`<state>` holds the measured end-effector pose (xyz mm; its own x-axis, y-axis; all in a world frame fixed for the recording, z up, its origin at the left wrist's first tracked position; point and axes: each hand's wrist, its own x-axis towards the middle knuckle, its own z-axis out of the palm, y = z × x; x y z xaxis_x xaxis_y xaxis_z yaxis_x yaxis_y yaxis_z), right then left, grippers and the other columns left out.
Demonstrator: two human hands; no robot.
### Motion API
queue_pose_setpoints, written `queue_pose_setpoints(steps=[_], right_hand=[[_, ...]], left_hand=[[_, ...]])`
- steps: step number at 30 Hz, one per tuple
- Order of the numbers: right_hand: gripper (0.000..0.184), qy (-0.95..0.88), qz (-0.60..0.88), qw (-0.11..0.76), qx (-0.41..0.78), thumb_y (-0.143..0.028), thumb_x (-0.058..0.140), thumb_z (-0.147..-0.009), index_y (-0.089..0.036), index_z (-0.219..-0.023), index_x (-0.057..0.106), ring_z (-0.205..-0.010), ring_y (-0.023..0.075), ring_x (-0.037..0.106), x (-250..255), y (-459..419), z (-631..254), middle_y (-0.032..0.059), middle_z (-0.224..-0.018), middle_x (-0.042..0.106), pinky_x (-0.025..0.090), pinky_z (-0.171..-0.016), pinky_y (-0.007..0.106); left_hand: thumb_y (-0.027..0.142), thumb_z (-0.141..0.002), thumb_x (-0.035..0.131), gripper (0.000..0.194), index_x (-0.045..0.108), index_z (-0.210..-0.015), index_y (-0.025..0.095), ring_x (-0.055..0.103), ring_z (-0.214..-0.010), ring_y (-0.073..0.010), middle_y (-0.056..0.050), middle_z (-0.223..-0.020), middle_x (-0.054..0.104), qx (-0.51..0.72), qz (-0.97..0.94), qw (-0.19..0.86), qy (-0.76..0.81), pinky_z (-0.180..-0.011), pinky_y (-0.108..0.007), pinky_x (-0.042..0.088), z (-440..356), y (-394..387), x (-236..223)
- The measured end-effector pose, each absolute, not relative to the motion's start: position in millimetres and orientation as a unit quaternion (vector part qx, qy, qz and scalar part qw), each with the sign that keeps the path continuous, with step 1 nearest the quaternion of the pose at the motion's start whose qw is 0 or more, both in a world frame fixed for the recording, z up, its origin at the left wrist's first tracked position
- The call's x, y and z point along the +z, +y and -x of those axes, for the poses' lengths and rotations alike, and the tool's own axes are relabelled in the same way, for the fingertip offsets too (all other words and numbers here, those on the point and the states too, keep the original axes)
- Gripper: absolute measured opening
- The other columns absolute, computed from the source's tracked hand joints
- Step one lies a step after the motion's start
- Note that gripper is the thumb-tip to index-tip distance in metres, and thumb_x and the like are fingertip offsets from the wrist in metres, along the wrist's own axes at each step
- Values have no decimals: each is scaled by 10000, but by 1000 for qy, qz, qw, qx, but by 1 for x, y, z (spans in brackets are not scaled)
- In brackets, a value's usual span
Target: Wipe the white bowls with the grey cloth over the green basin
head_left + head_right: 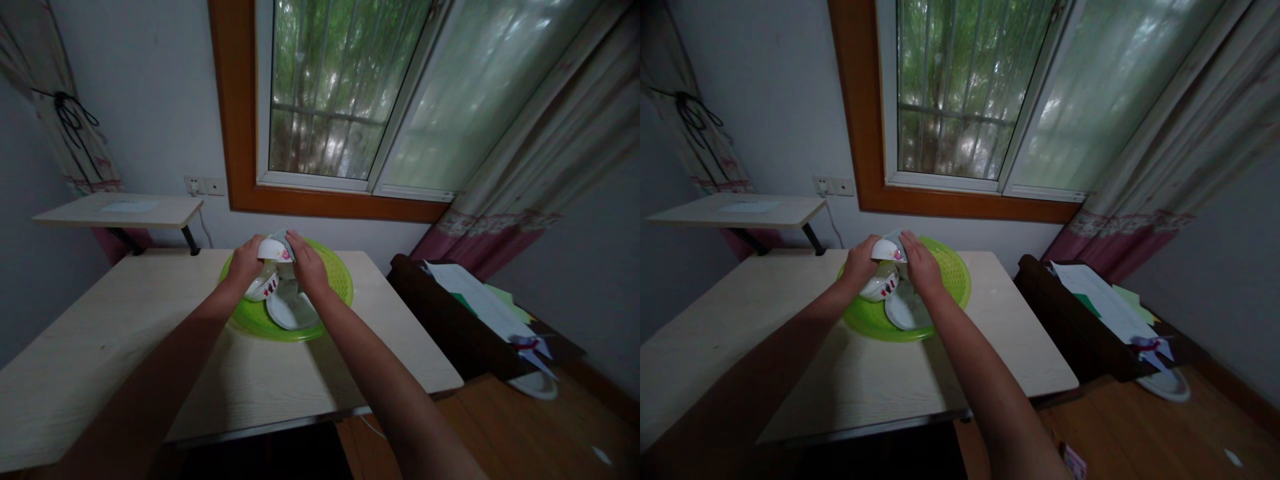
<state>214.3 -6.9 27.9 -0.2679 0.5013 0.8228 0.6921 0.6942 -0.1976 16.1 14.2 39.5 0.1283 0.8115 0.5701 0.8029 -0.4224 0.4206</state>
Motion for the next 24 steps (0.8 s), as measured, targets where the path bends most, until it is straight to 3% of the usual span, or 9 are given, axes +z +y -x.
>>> queue_pose_setpoints(steps=[4,8,13,18,24], right_hand=[[565,-826,321,449,-117,-94,370,-1012,-275,-1543,437,-1523,170,353,34,-12,-210,52,-1580,482,311,-1275,453],[597,-831,309,446,-119,-71,387,-990,-274,-1551,421,-1534,179,332,38,-14,-207,61,-1574,488,270,-1289,492],[710,-793,368,479,-74,-42,453,-877,-203,-1566,390,-1488,211,415,35,-11,-213,105,-1586,463,359,-1247,441],[667,-750,426,506,-8,-65,482,-809,-155,-1470,506,-1318,258,592,27,-2,-223,125,-1442,613,456,-1160,443],[618,-736,431,521,44,-82,510,-768,-176,-1376,570,-1220,267,649,19,6,-223,109,-1341,688,509,-1082,433]], left_hand=[[148,-888,510,322,622,-1186,194,692,-1015,-239,-104,-1112,741,395,-745,10,537,-883,-317,500,-16,16,40],[145,-871,520,316,621,-1166,195,686,-1011,-239,-100,-1081,740,410,-736,8,538,-873,-321,500,-15,18,38],[187,-833,564,363,618,-1192,183,689,-1010,-254,-105,-1090,736,459,-726,10,512,-863,-335,512,-10,21,33],[310,-796,638,437,615,-1212,179,691,-1018,-255,-94,-1122,731,497,-742,14,451,-879,-338,522,-4,25,27],[348,-789,648,437,619,-1195,189,690,-1019,-239,-76,-1131,733,506,-758,32,410,-891,-331,526,-3,28,25]])
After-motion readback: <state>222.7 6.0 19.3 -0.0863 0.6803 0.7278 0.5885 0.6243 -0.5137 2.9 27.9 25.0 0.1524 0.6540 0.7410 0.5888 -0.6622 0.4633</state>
